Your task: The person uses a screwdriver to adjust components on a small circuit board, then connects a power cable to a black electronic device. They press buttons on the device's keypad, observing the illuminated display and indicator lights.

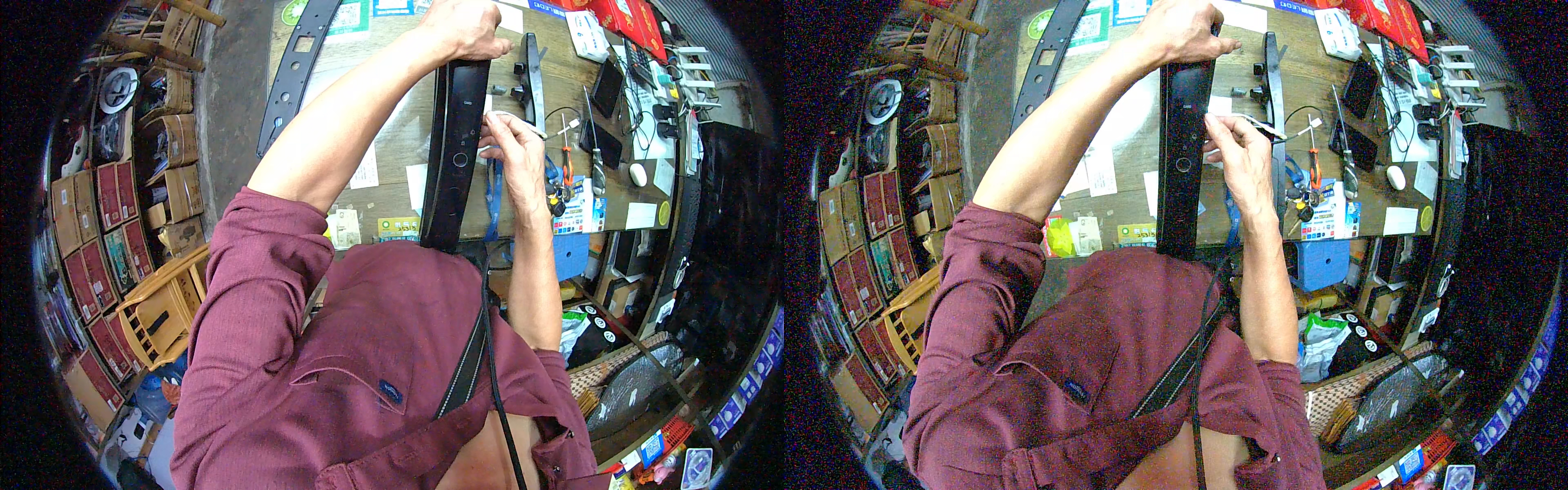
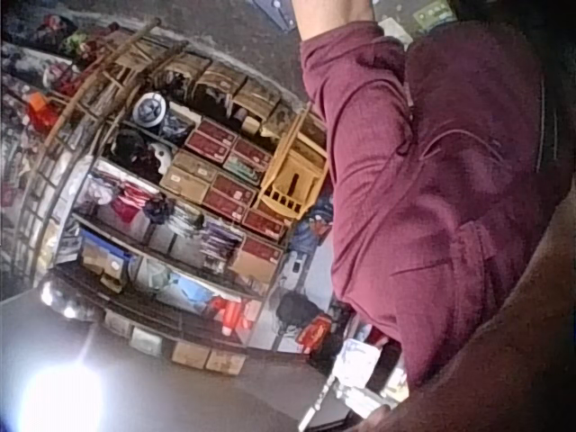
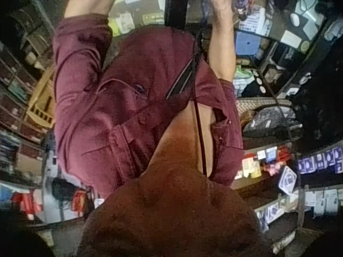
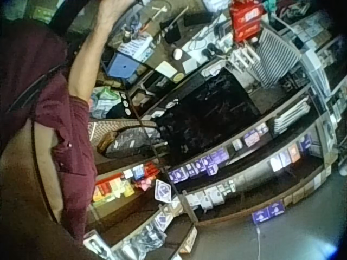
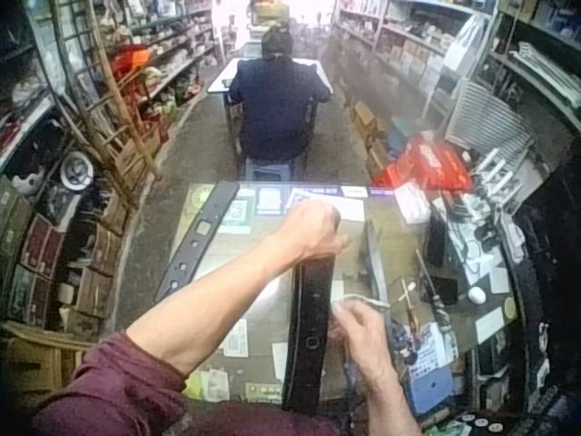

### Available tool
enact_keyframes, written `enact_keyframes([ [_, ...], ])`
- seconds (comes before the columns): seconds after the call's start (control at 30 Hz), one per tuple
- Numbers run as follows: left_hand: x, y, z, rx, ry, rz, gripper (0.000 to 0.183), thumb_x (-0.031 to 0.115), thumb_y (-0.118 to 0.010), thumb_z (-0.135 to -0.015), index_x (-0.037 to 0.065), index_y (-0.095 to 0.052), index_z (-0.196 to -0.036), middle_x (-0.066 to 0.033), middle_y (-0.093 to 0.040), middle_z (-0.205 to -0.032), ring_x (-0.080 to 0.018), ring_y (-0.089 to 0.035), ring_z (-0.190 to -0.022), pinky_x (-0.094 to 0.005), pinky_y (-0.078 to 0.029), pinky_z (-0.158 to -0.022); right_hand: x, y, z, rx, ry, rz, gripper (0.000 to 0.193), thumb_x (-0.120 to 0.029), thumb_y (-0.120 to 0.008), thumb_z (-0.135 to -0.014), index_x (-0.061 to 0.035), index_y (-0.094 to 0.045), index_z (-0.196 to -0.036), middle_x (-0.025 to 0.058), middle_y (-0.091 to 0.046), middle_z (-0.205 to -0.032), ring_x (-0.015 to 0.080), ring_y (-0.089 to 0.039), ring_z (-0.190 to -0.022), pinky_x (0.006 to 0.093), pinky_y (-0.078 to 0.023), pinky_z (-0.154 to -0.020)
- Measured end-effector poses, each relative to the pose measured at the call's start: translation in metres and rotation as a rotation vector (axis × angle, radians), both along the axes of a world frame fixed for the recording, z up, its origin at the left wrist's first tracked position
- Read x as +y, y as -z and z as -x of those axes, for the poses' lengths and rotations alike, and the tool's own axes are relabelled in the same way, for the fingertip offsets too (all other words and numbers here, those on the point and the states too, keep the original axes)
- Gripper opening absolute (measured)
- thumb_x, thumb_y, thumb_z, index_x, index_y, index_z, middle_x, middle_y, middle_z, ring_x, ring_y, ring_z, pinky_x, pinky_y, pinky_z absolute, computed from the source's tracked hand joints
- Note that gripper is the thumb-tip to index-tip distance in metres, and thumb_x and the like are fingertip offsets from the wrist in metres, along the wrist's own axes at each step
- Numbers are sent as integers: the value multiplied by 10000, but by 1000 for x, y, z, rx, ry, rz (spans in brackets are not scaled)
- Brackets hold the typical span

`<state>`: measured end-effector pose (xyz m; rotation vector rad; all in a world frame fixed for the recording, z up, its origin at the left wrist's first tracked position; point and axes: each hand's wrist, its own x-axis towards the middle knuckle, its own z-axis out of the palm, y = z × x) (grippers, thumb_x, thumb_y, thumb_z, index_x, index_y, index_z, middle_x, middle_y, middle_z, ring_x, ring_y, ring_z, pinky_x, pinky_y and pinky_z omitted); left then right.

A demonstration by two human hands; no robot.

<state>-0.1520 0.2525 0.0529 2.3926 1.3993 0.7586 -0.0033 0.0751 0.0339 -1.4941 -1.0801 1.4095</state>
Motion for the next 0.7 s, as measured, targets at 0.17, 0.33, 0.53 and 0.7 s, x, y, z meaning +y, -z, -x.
enact_keyframes([
  [0.17,0,0,-1,-9,-3,-7,366,338,-693,-725,-25,-718,-684,-290,-685,-750,-439,-715,-748,-510,-581,-736,12,-8,4,-182,-70,5,453,-441,-753,-940,7,-749,-1006,34,-702,-835,101,-619,-739,263,-499,-682],
  [0.33,0,1,-3,-10,1,-31,371,345,-697,-727,-23,-715,-681,-280,-685,-739,-431,-712,-731,-504,-581,-725,26,-10,8,-361,-114,55,523,-505,-783,-899,18,-758,-885,43,-674,-724,99,-572,-671,273,-468,-644],
  [0.53,0,2,-4,15,12,-43,365,345,-706,-727,-16,-718,-677,-271,-685,-729,-419,-712,-724,-496,-582,-715,30,-1,11,-356,-116,41,518,-496,-803,-884,14,-745,-814,33,-642,-685,101,-553,-648,282,-459,-625],
  [0.7,-1,0,-3,-15,6,-55,363,343,-716,-730,-17,-718,-677,-269,-690,-739,-428,-714,-744,-498,-582,-728,30,1,3,-180,-184,33,403,-368,-859,-859,14,-733,-882,6,-659,-744,89,-570,-670,273,-481,-645],
])
